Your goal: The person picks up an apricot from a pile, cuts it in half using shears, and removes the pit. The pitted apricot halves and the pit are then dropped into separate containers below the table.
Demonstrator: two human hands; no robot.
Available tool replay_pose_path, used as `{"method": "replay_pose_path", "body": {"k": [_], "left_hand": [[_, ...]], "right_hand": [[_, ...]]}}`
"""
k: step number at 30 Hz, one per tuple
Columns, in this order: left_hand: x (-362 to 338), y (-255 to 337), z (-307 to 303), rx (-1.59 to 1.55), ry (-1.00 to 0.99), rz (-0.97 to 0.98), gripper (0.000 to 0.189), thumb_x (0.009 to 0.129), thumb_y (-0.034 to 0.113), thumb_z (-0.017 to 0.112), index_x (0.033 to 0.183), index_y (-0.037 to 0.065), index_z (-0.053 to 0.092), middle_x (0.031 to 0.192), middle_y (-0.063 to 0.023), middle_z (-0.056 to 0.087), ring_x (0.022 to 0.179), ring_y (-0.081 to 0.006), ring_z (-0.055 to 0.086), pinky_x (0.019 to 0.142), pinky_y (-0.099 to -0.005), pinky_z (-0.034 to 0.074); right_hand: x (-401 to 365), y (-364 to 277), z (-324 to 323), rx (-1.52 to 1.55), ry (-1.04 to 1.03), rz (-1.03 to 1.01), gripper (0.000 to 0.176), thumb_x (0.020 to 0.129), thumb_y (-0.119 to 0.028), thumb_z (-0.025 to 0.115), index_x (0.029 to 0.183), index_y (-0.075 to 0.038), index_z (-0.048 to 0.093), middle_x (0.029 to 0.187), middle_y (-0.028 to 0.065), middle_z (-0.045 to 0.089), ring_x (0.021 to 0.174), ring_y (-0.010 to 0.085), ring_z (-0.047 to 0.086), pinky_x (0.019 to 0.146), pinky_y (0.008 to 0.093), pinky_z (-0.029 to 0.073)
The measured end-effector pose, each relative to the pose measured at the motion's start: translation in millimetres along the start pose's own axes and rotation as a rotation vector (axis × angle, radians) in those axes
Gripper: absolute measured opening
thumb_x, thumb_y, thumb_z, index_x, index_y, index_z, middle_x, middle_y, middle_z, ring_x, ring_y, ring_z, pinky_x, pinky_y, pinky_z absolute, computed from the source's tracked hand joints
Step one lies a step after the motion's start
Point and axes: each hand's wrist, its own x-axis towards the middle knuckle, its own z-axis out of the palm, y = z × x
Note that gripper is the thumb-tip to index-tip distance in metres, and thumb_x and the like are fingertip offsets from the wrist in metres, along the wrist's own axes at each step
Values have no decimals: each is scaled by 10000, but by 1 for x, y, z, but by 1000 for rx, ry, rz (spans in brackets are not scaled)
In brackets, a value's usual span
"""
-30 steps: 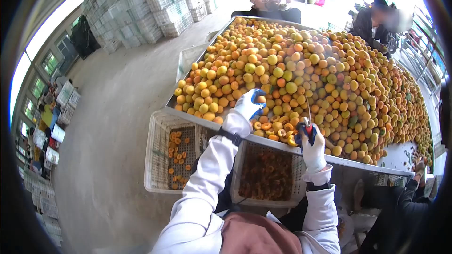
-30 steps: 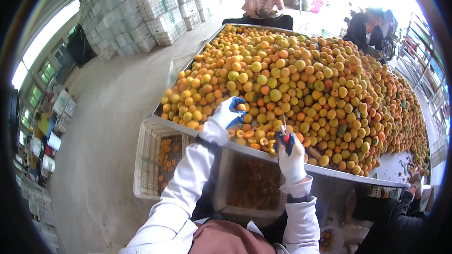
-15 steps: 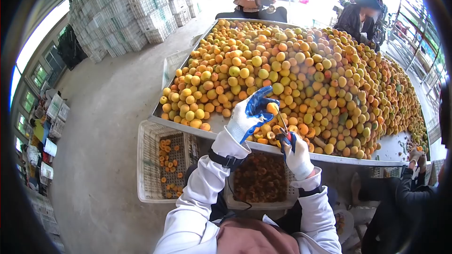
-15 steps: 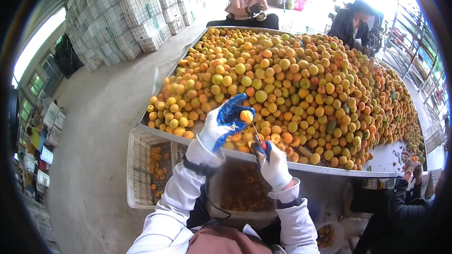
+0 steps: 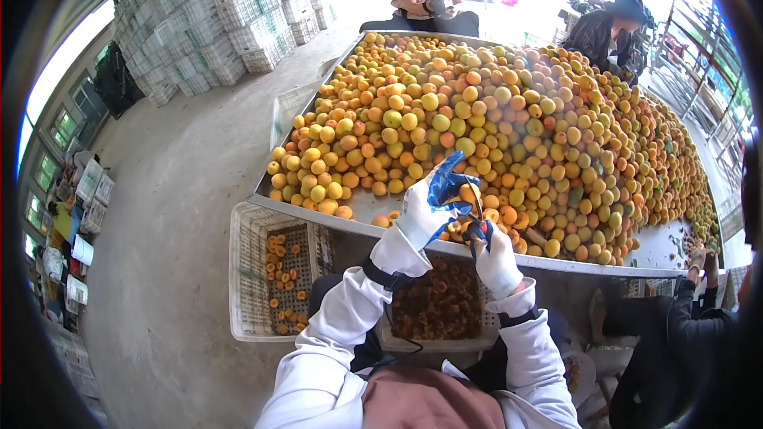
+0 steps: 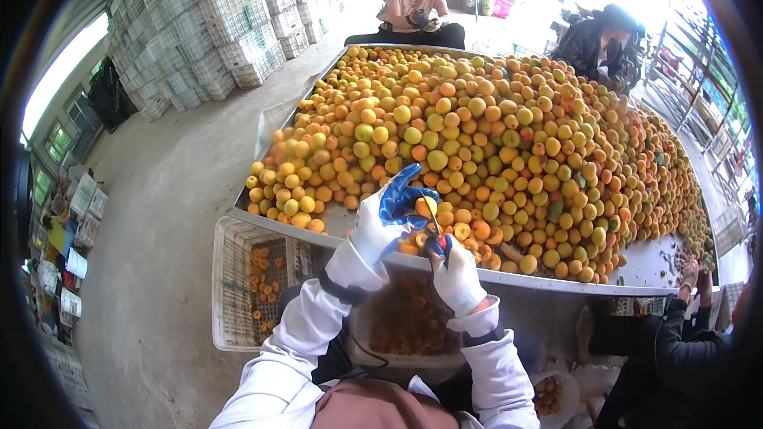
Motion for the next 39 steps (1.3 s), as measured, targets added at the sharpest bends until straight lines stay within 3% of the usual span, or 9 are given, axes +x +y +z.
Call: {"method": "replay_pose_path", "body": {"k": [6, 13, 16, 21, 25, 27, 33, 36, 39], "left_hand": [[-8, -9, 15, -316, 18, -180, 471, 950, 108, 692, 1359, -57, 528, 1128, -168, 698, 1069, -254, 683, 959, -372, 544], [-5, -36, 19, -153, 105, -199, 296, 930, 104, 725, 1154, -68, 636, 996, -145, 717, 889, -222, 714, 840, -356, 595], [-4, -47, 14, -262, 136, -228, 219, 921, 76, 732, 1076, -55, 647, 932, -121, 716, 813, -206, 713, 762, -343, 605], [-7, -36, 19, -355, 138, -317, 223, 936, 154, 733, 1040, -36, 681, 898, -97, 719, 801, -211, 717, 750, -335, 602], [-7, -27, 24, -501, 99, -359, 297, 950, 203, 719, 1113, -41, 668, 974, -134, 726, 874, -246, 727, 812, -365, 607], [-7, -24, 21, -507, 43, -289, 321, 955, 180, 710, 1163, -54, 643, 1038, -151, 719, 928, -245, 721, 867, -365, 593], [-9, -20, 15, 516, 115, 107, 337, 927, 165, 745, 1174, -40, 640, 952, -78, 713, 814, -145, 696, 739, -286, 576], [-22, -29, 29, 892, -8, 415, 477, 834, 154, 776, 1255, 20, 597, 946, -168, 716, 749, -286, 723, 671, -354, 566], [-34, -41, 40, 921, -80, 391, 478, 842, 208, 748, 1249, 27, 573, 937, -193, 695, 768, -368, 693, 683, -429, 553]], "right_hand": [[-2, 2, 11, -126, 99, 9, 128, 930, -23, 581, 1045, 20, 617, 852, 230, 680, 822, 414, 679, 709, 414, 511], [-2, 20, 21, -88, 170, -76, 144, 967, -65, 563, 1062, 26, 623, 804, 162, 677, 727, 352, 669, 657, 396, 504], [-2, 21, 20, 179, 29, 56, 187, 1028, -154, 522, 999, -1, 625, 756, 71, 639, 597, 245, 604, 564, 355, 468], [3, -8, 4, 1110, -195, 711, 311, 1069, -291, 484, 851, -89, 573, 716, 2, 560, 501, 128, 493, 462, 283, 384], [-2, 6, 11, 1184, -188, 707, 251, 1056, -240, 511, 918, -55, 609, 737, -11, 571, 545, 92, 503, 489, 255, 397], [-5, 22, 22, 439, 61, 128, 186, 1026, -171, 543, 1052, -25, 656, 757, 6, 599, 578, 64, 501, 513, 238, 400], [9, 13, -14, 597, 189, 326, 275, 1048, -145, 480, 1165, 40, 646, 839, 28, 655, 715, 94, 595, 637, 248, 485], [8, 41, -18, 523, 109, 247, 327, 1042, -169, 499, 1258, 48, 612, 998, 47, 689, 907, 117, 623, 805, 257, 497], [10, 7, -37, 680, -67, 498, 278, 1039, -263, 545, 1129, -24, 654, 827, 24, 634, 634, 89, 578, 532, 235, 444]]}}
